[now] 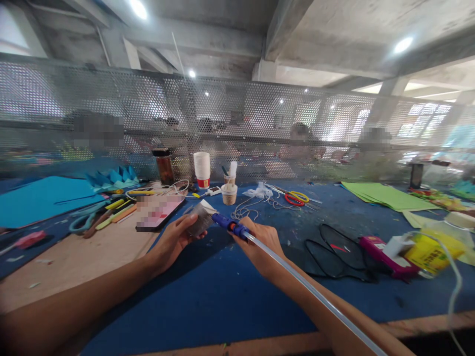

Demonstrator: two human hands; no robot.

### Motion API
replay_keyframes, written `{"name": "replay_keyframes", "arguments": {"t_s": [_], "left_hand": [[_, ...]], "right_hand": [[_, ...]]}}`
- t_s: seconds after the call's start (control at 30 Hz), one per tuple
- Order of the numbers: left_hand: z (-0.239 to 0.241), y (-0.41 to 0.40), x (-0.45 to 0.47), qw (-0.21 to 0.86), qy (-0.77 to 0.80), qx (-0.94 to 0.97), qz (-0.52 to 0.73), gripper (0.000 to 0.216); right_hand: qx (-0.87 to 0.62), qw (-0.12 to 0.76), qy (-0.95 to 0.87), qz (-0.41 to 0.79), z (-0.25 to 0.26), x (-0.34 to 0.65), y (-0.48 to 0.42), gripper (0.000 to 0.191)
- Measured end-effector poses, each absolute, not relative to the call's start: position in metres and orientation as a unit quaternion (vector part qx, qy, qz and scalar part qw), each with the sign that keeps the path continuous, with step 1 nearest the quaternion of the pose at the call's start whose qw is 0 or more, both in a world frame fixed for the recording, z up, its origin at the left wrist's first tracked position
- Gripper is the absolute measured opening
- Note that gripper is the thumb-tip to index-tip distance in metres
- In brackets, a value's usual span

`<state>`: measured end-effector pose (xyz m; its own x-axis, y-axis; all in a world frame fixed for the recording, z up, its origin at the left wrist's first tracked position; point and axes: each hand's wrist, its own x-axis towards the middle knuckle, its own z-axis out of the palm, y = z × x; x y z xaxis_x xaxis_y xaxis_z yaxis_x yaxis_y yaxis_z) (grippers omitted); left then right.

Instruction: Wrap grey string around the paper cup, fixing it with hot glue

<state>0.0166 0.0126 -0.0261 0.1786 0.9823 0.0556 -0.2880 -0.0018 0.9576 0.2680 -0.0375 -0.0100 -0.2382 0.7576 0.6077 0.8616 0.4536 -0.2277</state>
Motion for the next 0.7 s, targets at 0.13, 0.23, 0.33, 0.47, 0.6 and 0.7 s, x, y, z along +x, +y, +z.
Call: {"name": "replay_keyframes", "arguments": {"t_s": [0.13,0.23,0.33,0.47,0.6,0.7], "left_hand": [[-0.0261,0.0125,0.0157,0.606,0.363,0.477,0.523,0.046],[-0.0254,0.0123,0.0153,0.608,0.367,0.472,0.522,0.048],[-0.0241,0.0118,0.0157,0.612,0.368,0.465,0.524,0.047],[-0.0225,0.0109,0.0160,0.614,0.366,0.466,0.522,0.044],[-0.0238,0.0115,0.0153,0.615,0.364,0.466,0.522,0.045],[-0.0254,0.0125,0.0146,0.619,0.358,0.469,0.518,0.046]], "right_hand": [[-0.519,0.338,-0.781,-0.077,-0.0090,0.2676,-0.0381,0.027],[-0.520,0.337,-0.781,-0.081,-0.0092,0.2672,-0.0379,0.026],[-0.523,0.333,-0.780,-0.085,-0.0092,0.2673,-0.0376,0.026],[-0.522,0.333,-0.781,-0.078,-0.0084,0.2675,-0.0377,0.026],[-0.522,0.334,-0.781,-0.074,-0.0083,0.2677,-0.0377,0.028],[-0.520,0.333,-0.783,-0.073,-0.0087,0.2678,-0.0377,0.028]]}}
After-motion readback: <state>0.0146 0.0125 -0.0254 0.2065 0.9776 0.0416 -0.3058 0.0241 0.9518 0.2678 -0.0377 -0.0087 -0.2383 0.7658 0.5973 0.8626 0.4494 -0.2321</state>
